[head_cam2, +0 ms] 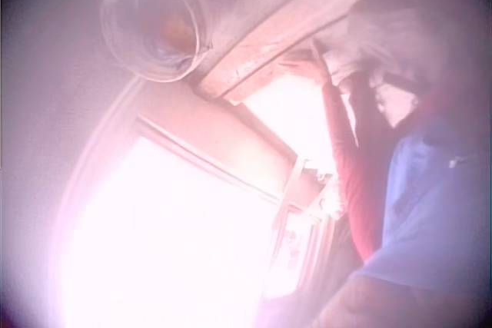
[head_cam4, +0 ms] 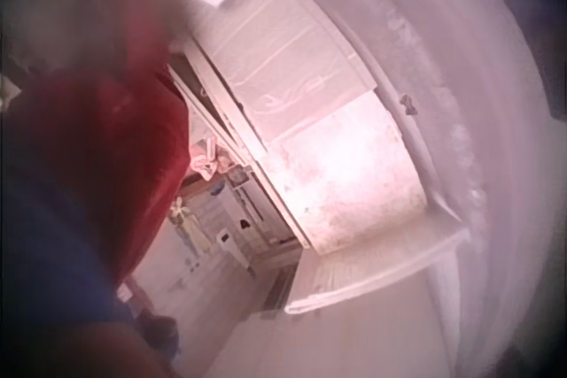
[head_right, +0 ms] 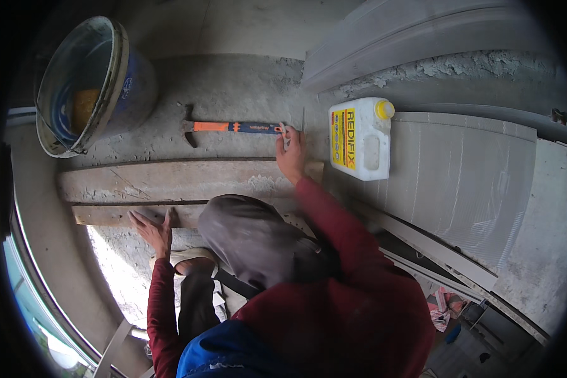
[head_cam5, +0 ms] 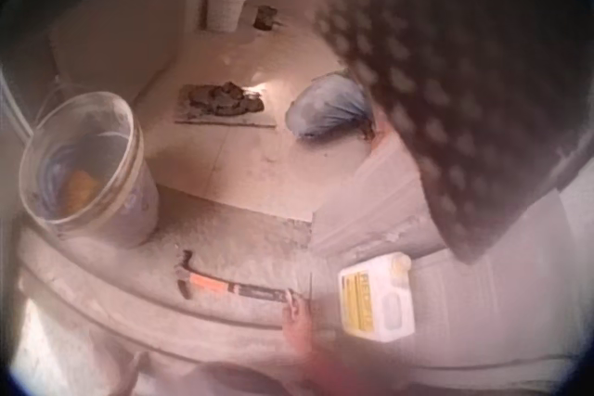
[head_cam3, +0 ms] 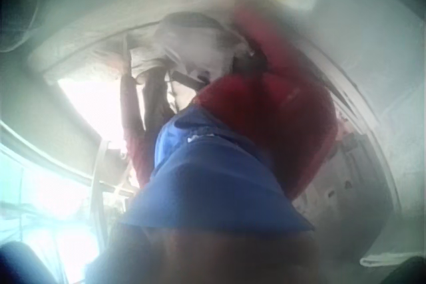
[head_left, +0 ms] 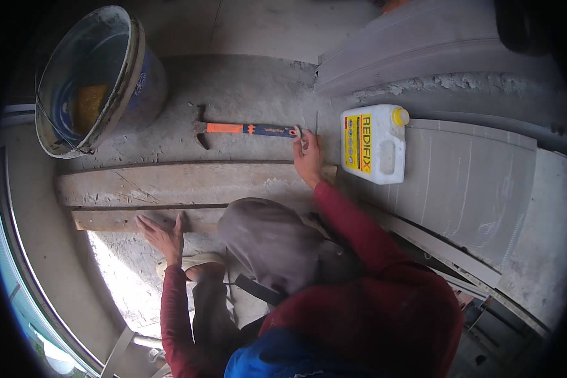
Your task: The person uses an angle grinder to cut a metal strip placed on a wooden plank. They then use a hammer to tap the cut piece and reposition the metal strip for further work.
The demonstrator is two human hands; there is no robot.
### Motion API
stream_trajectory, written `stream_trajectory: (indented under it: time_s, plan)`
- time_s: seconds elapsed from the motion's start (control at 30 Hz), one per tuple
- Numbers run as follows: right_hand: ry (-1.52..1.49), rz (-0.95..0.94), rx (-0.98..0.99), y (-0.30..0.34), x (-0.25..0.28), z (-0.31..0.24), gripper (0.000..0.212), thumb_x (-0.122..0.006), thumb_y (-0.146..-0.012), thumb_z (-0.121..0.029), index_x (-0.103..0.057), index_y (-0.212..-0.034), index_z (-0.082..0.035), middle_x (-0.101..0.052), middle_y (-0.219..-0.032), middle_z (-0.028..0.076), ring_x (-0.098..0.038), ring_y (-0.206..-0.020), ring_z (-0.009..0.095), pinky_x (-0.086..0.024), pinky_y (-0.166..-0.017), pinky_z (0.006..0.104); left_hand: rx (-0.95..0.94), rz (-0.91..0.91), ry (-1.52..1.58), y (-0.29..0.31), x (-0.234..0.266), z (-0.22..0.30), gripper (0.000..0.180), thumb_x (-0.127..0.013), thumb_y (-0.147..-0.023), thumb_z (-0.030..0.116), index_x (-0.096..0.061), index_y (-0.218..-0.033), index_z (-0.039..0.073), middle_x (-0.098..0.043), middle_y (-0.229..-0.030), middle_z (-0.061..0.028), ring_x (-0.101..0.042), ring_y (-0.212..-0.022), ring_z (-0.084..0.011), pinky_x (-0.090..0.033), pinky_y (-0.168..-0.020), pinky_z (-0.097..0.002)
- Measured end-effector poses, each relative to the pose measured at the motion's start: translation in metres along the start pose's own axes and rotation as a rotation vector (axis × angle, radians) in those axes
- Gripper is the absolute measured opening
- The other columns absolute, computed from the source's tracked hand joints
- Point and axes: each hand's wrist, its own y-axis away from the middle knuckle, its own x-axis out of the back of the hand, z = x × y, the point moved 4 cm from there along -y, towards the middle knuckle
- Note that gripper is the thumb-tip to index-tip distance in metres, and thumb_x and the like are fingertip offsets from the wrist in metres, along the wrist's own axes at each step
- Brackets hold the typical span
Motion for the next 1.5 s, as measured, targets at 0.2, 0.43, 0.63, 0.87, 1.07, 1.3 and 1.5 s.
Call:
stream_trajectory:
  time_s: [0.2, 0.43, 0.63, 0.87, 1.07, 1.3, 1.5]
  plan:
    - [0.378, -0.102, -0.285, -0.075, 0.011, 0.076, 0.029, -0.068, -0.095, -0.026, -0.065, -0.113, -0.004, -0.069, -0.107, 0.020, -0.067, -0.098, 0.042, -0.053, -0.084, 0.0515, -0.031, -0.395, -0.136, -0.003, 0.005, 0.013, 0.128, -0.070, -0.081, 0.075, -0.016, -0.159, -0.011, -0.011, -0.169, -0.0303, -0.010, -0.157, -0.0465, -0.019, -0.126, -0.0546]
    - [0.576, -0.196, -0.116, -0.082, 0.007, 0.077, 0.023, -0.058, -0.098, -0.022, -0.065, -0.107, -0.001, -0.070, -0.106, 0.021, -0.068, -0.101, 0.045, -0.054, -0.083, 0.0554, -0.097, -0.435, -0.055, -0.010, 0.005, -0.008, 0.117, -0.074, -0.084, 0.061, -0.019, -0.159, -0.010, -0.015, -0.168, -0.0307, -0.014, -0.155, -0.0502, -0.021, -0.127, -0.0494]
    - [-0.170, -0.384, -0.143, -0.073, 0.003, 0.008, 0.029, -0.064, -0.100, -0.012, -0.060, -0.123, 0.005, -0.071, -0.093, 0.013, -0.066, -0.079, 0.020, -0.052, -0.070, 0.0336, -0.100, -0.481, 0.100, -0.014, 0.045, -0.021, 0.097, -0.072, -0.090, 0.049, -0.029, -0.157, -0.005, -0.031, -0.162, -0.0303, -0.031, -0.150, -0.0462, -0.030, -0.123, -0.0485]
    - [-0.691, -1.073, 0.006, -0.040, -0.060, -0.168, 0.043, -0.065, -0.098, -0.002, -0.055, -0.138, 0.007, -0.067, -0.094, 0.006, -0.059, -0.073, 0.010, -0.048, -0.066, 0.0240, 0.110, -0.591, 0.200, -0.001, 0.110, -0.033, 0.083, -0.067, -0.096, 0.050, -0.039, -0.153, -0.005, -0.055, -0.144, -0.0300, -0.056, -0.131, -0.0440, -0.046, -0.110, -0.0473]
    - [-0.348, -1.023, 0.132, -0.046, -0.114, -0.166, 0.041, -0.064, -0.096, -0.002, -0.057, -0.136, 0.005, -0.071, -0.096, 0.009, -0.064, -0.074, 0.013, -0.053, -0.071, 0.0280, 0.246, -0.398, 0.441, 0.048, 0.075, -0.047, 0.068, -0.068, -0.096, 0.041, -0.050, -0.147, -0.002, -0.067, -0.130, -0.0257, -0.067, -0.117, -0.0398, -0.055, -0.098, -0.0463]
    - [0.546, -0.276, 0.446, -0.078, 0.030, -0.057, 0.050, -0.067, -0.095, -0.023, -0.056, -0.136, 0.003, -0.057, -0.132, 0.021, -0.054, -0.122, 0.042, -0.045, -0.105, 0.0486, 0.375, -0.223, 0.622, 0.116, 0.024, -0.059, 0.054, -0.067, -0.097, 0.021, -0.054, -0.143, -0.004, -0.071, -0.120, -0.0247, -0.072, -0.106, -0.0343, -0.057, -0.091, -0.0425]
    - [0.375, -0.418, 0.492, 0.022, 0.007, -0.038, 0.058, -0.061, -0.098, -0.033, -0.051, -0.143, 0.001, -0.051, -0.140, 0.022, -0.052, -0.122, 0.041, -0.042, -0.106, 0.0511, 0.184, -0.191, 0.362, 0.089, 0.036, -0.055, 0.086, -0.074, -0.088, 0.016, -0.028, -0.158, -0.002, -0.044, -0.150, -0.0296, -0.047, -0.136, -0.0438, -0.039, -0.115, -0.0480]
